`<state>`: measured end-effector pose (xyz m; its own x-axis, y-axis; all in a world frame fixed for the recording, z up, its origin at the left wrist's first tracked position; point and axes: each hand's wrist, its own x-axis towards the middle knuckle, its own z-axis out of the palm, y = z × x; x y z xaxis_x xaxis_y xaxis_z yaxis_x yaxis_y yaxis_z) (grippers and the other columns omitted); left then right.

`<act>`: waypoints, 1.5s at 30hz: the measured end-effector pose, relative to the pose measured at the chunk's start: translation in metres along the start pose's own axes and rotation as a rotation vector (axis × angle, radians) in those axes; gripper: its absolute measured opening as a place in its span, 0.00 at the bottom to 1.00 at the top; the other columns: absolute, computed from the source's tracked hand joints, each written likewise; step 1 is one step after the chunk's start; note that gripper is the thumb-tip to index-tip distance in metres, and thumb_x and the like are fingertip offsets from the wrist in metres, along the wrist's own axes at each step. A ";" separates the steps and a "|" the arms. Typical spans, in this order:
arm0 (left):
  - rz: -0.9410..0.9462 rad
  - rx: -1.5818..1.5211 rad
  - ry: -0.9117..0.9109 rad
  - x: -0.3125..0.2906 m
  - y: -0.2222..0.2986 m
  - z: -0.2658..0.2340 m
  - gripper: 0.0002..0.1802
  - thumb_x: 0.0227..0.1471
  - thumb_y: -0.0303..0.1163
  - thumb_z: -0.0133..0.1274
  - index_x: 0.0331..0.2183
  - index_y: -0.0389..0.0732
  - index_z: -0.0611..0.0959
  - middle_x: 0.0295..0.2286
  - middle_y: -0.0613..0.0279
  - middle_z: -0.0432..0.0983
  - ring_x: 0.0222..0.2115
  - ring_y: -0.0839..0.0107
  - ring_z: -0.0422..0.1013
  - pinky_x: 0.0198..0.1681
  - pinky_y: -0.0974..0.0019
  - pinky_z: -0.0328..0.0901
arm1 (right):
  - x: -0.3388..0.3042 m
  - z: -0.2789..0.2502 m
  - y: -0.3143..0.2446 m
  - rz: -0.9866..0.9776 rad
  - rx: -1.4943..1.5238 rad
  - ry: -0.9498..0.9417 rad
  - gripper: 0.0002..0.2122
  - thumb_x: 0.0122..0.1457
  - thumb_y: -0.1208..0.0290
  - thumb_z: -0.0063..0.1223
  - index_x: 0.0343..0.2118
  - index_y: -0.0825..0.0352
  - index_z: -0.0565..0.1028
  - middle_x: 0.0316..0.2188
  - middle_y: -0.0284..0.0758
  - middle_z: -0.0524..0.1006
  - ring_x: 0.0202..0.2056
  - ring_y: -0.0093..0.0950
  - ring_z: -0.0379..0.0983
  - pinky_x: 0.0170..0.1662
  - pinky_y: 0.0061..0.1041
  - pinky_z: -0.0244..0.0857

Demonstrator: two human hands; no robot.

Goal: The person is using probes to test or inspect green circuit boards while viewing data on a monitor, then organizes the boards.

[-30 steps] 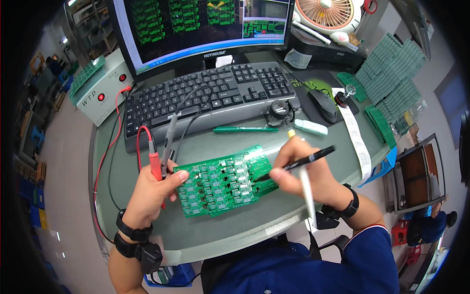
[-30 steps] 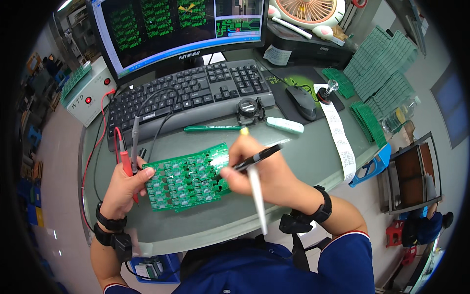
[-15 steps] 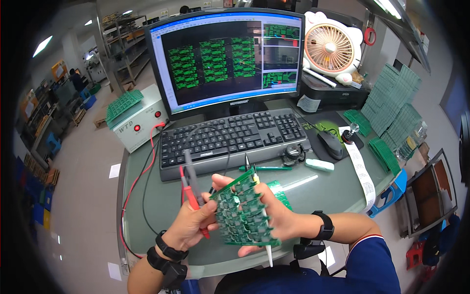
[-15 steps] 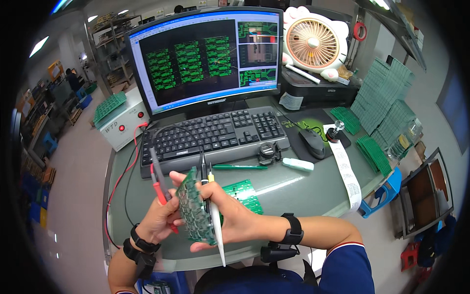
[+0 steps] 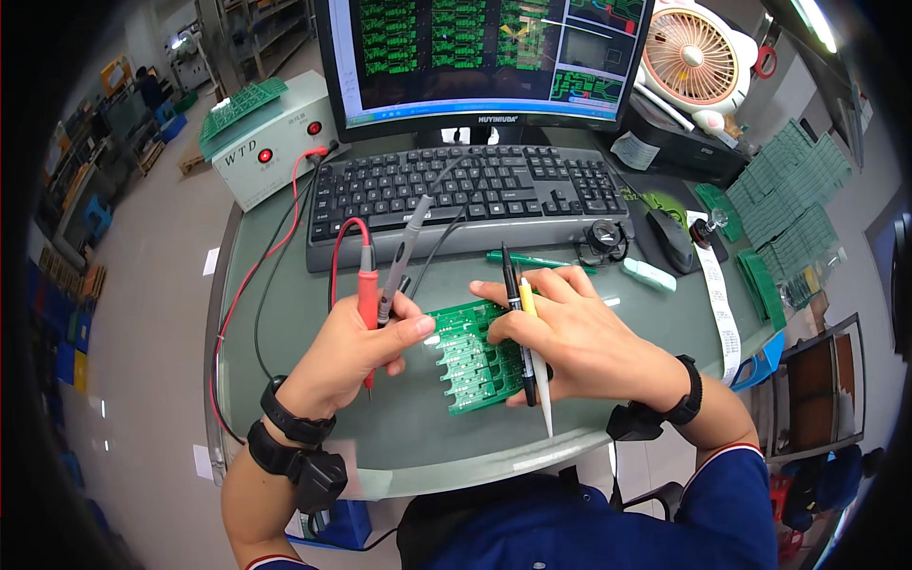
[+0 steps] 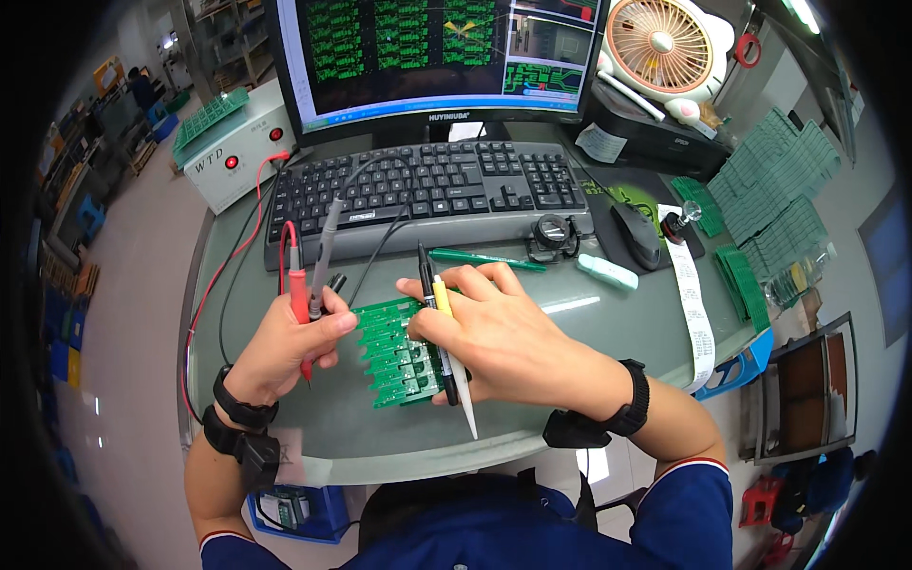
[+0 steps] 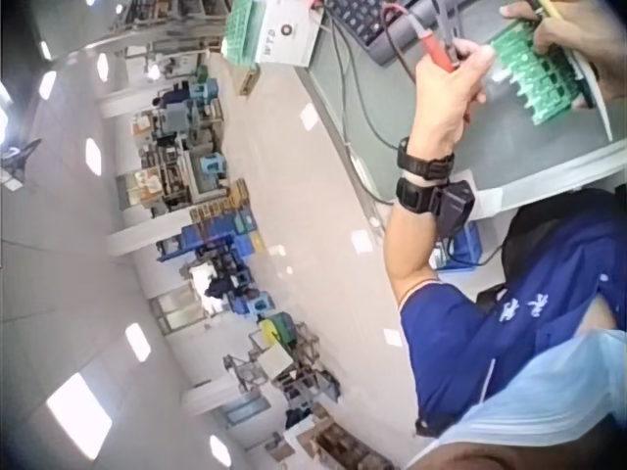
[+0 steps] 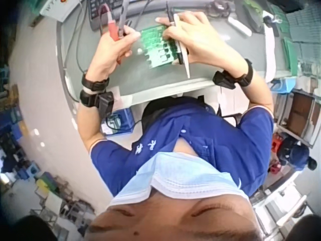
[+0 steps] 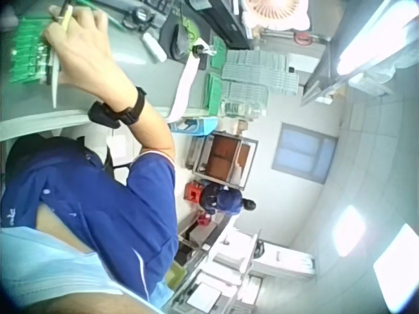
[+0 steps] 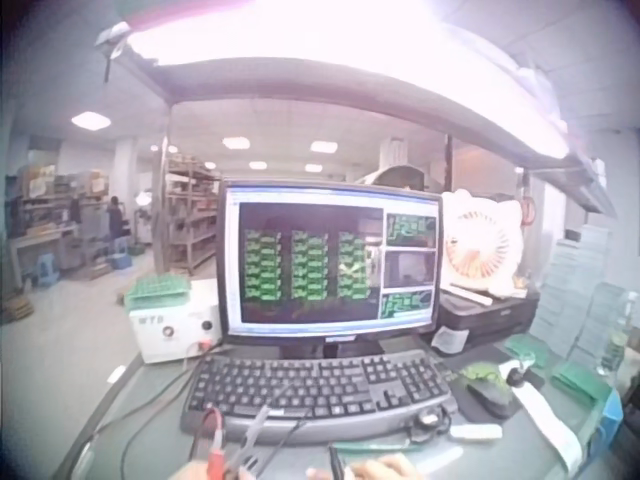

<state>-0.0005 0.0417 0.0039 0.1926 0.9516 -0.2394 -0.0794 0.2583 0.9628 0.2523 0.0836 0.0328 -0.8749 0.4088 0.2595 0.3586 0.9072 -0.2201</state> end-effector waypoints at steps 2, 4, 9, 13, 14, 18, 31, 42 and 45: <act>-0.024 0.019 0.019 0.001 0.000 0.003 0.11 0.51 0.34 0.58 0.27 0.39 0.74 0.17 0.74 0.61 0.14 0.86 0.54 0.19 0.75 0.58 | -0.001 0.001 -0.001 0.001 0.014 -0.009 0.27 0.35 0.59 0.69 0.39 0.60 0.70 0.55 0.36 0.67 0.50 0.38 0.63 0.51 0.37 0.53; -0.050 0.014 0.004 0.001 -0.001 0.004 0.11 0.50 0.34 0.58 0.27 0.39 0.74 0.17 0.74 0.62 0.14 0.85 0.55 0.19 0.75 0.58 | 0.000 0.001 -0.004 -0.002 -0.006 -0.021 0.28 0.35 0.56 0.69 0.39 0.60 0.70 0.57 0.36 0.65 0.51 0.38 0.62 0.52 0.38 0.52; -0.029 0.059 -0.003 0.002 -0.003 0.001 0.11 0.50 0.33 0.59 0.26 0.39 0.74 0.19 0.72 0.64 0.15 0.84 0.60 0.19 0.77 0.59 | 0.001 0.003 -0.004 -0.025 -0.003 0.118 0.26 0.41 0.53 0.65 0.42 0.60 0.71 0.49 0.36 0.72 0.44 0.34 0.68 0.49 0.36 0.56; -0.017 0.088 0.018 0.005 -0.007 -0.004 0.10 0.50 0.33 0.58 0.26 0.38 0.75 0.20 0.71 0.66 0.16 0.83 0.62 0.18 0.78 0.59 | -0.008 0.000 0.000 -0.013 0.396 0.337 0.11 0.53 0.65 0.57 0.34 0.66 0.75 0.23 0.31 0.75 0.24 0.28 0.70 0.32 0.27 0.61; -0.016 0.084 0.022 0.005 -0.009 -0.004 0.10 0.50 0.32 0.58 0.26 0.38 0.75 0.20 0.71 0.66 0.17 0.83 0.62 0.19 0.78 0.59 | -0.009 0.003 0.002 -0.018 0.495 0.333 0.08 0.53 0.68 0.56 0.31 0.66 0.74 0.22 0.31 0.74 0.24 0.27 0.68 0.31 0.27 0.61; -0.009 0.067 0.017 0.007 -0.009 -0.003 0.11 0.50 0.33 0.58 0.26 0.38 0.75 0.21 0.71 0.66 0.17 0.83 0.62 0.19 0.78 0.59 | 0.004 0.025 -0.017 0.185 0.692 0.363 0.07 0.49 0.75 0.59 0.26 0.64 0.69 0.21 0.31 0.72 0.23 0.28 0.66 0.29 0.28 0.58; -0.017 0.073 0.015 0.008 -0.012 -0.006 0.11 0.50 0.33 0.59 0.25 0.38 0.75 0.20 0.71 0.67 0.17 0.83 0.62 0.19 0.78 0.60 | 0.005 0.026 -0.007 0.201 0.580 0.335 0.07 0.49 0.76 0.59 0.27 0.65 0.69 0.22 0.32 0.74 0.23 0.31 0.68 0.29 0.28 0.59; -0.024 0.065 0.030 0.009 -0.011 -0.004 0.10 0.50 0.32 0.59 0.26 0.38 0.75 0.20 0.71 0.67 0.16 0.84 0.62 0.19 0.79 0.60 | 0.005 0.021 -0.010 0.161 0.542 0.300 0.08 0.50 0.75 0.58 0.28 0.65 0.69 0.22 0.34 0.73 0.24 0.31 0.70 0.29 0.29 0.61; -0.022 0.081 0.033 0.009 -0.009 -0.003 0.10 0.50 0.32 0.59 0.26 0.38 0.75 0.20 0.71 0.66 0.16 0.84 0.61 0.19 0.78 0.59 | -0.001 0.018 -0.008 0.250 0.729 0.385 0.06 0.53 0.75 0.57 0.30 0.66 0.72 0.28 0.35 0.76 0.28 0.30 0.73 0.33 0.28 0.64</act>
<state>-0.0013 0.0482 -0.0073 0.1609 0.9513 -0.2631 0.0043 0.2659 0.9640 0.2447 0.0743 0.0175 -0.5797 0.7128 0.3948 0.1121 0.5497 -0.8278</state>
